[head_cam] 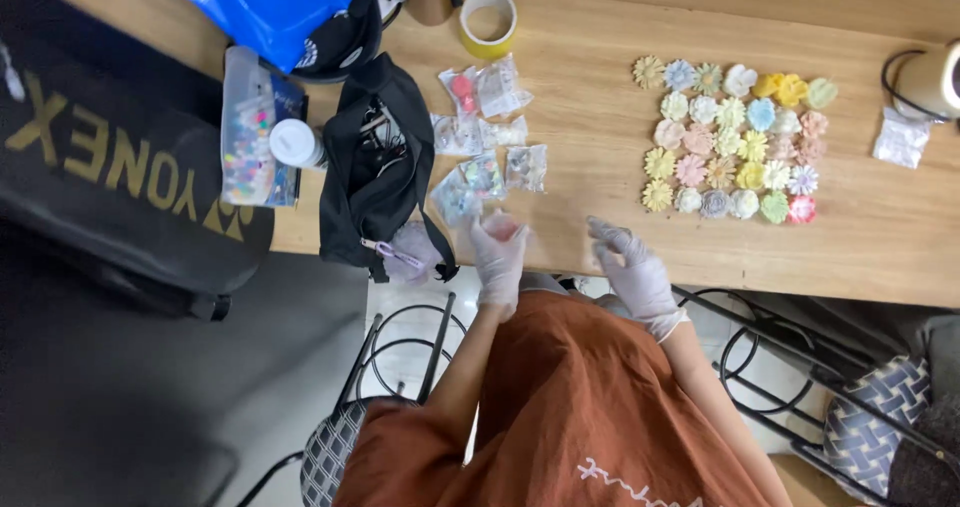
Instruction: Arranging and sorting small flower-shaped wax decorations on a desk in a studio.
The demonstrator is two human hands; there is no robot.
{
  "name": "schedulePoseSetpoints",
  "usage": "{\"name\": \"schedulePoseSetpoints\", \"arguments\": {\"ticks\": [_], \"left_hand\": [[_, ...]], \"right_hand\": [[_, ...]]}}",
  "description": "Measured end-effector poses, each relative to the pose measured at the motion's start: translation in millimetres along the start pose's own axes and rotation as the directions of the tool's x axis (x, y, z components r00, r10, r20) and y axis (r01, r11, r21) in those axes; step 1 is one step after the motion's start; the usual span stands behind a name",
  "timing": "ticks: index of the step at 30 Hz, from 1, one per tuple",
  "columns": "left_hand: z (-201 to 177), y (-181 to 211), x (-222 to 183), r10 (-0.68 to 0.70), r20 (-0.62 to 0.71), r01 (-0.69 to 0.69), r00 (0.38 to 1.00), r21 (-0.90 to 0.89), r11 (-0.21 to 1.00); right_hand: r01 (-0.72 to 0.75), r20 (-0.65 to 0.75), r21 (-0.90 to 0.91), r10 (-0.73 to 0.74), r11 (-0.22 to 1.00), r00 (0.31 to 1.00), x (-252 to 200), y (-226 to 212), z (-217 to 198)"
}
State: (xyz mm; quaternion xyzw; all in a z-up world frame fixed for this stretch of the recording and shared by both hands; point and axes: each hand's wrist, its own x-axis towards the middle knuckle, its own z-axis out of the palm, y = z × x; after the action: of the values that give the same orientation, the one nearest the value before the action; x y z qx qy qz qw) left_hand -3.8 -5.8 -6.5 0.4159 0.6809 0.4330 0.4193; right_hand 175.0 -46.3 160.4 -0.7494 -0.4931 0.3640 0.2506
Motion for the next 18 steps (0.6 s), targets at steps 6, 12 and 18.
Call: {"name": "schedulePoseSetpoints", "arguments": {"ticks": [6,12,18], "left_hand": [[-19,-5,-5,-0.478,0.748,0.769,0.46,-0.067,0.635],[-53,111,-7,-0.282,0.951,0.7,0.126,0.116,0.705],[-13,106,-26,-0.063,0.917,0.546,0.393,-0.178,0.819]], "right_hand": [[0.484,0.135,-0.175,-0.466,0.858,0.875,-10,-44,3],[0.16,0.104,-0.021,-0.157,0.987,0.982,-17,-47,1],[0.305,-0.08,0.049,-0.3,0.951,0.95,-19,-55,-24]]}}
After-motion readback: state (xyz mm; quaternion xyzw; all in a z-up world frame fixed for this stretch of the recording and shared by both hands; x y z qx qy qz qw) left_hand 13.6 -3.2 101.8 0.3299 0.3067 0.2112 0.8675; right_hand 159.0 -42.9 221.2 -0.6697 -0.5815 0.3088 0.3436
